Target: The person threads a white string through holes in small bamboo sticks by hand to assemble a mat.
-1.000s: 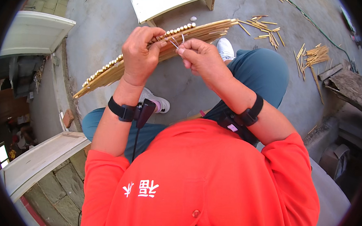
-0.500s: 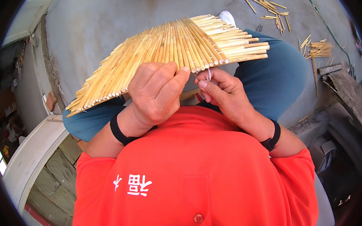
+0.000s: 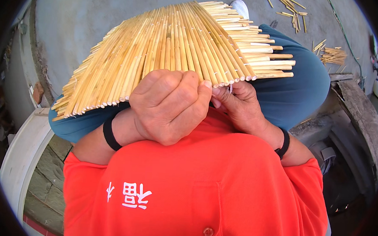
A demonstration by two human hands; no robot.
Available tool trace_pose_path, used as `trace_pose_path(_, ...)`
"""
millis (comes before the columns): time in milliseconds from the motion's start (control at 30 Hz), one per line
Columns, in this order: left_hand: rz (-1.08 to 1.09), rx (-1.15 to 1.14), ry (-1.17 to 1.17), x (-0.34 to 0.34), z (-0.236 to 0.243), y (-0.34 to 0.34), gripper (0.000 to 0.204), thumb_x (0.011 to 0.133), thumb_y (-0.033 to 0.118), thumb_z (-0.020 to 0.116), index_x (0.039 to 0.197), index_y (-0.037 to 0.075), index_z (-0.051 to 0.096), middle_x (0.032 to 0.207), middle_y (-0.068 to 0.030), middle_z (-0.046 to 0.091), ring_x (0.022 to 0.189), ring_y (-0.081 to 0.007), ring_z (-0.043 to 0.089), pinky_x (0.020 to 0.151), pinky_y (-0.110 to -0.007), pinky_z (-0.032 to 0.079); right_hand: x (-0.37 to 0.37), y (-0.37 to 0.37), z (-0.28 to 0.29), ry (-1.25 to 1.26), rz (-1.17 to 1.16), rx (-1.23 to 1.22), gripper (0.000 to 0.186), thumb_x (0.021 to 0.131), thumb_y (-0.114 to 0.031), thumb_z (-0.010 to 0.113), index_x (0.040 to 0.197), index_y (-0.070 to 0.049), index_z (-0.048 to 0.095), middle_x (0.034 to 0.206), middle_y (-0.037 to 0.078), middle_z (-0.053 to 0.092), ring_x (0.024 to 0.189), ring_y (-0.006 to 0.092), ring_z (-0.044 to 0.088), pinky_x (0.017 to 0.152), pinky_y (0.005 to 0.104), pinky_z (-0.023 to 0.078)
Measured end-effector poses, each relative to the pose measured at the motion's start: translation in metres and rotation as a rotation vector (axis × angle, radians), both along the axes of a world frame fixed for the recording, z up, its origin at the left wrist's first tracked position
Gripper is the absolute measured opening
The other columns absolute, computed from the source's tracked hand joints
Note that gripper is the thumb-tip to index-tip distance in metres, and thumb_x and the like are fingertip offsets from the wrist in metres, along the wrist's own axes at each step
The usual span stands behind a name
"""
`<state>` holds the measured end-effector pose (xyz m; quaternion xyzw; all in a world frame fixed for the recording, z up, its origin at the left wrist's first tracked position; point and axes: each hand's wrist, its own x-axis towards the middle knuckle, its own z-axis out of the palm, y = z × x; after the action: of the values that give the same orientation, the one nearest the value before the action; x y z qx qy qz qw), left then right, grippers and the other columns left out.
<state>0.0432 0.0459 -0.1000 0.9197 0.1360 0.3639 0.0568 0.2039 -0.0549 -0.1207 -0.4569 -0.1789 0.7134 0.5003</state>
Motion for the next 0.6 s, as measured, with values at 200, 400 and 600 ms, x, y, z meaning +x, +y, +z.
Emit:
trace_pose_path(200, -0.001, -0.011, -0.006, 0.002, 0.002, -0.001, 0.02, 0.065, 0.014, 0.06, 0.08, 0.001, 0.062, 0.076, -0.0094, 0.059, 0.065, -0.0166, 0.056, 0.055, -0.025, 0.042, -0.001, -0.001, 0.001, -0.008, -0.021, -0.117, 0.011, 0.089, -0.017, 0.061, 0.092, -0.006, 0.065, 0.069, -0.003, 0.055, 0.06, 0.0029, 0.046, 0.05, 0.017, 0.034)
trace_pose_path(400, -0.057, -0.123, 0.064, -0.002, 0.01, -0.003, 0.032, 0.058, -0.003, 0.063, 0.09, -0.005, 0.062, 0.086, -0.0165, 0.06, 0.069, -0.0242, 0.056, 0.055, -0.03, 0.046, -0.001, 0.001, -0.001, 0.014, -0.027, -0.102, 0.011, 0.089, -0.018, 0.061, 0.091, -0.007, 0.065, 0.067, -0.003, 0.055, 0.058, 0.0028, 0.045, 0.048, 0.0169, 0.033)
trace_pose_path(600, -0.055, -0.124, 0.068, -0.001, 0.01, -0.003, 0.031, 0.058, -0.004, 0.063, 0.089, -0.004, 0.062, 0.086, -0.0167, 0.06, 0.068, -0.0241, 0.055, 0.054, -0.03, 0.046, -0.002, 0.003, -0.002, 0.046, -0.037, -0.122, 0.011, 0.088, -0.018, 0.062, 0.089, -0.008, 0.065, 0.066, -0.003, 0.055, 0.057, 0.003, 0.045, 0.048, 0.0167, 0.033)
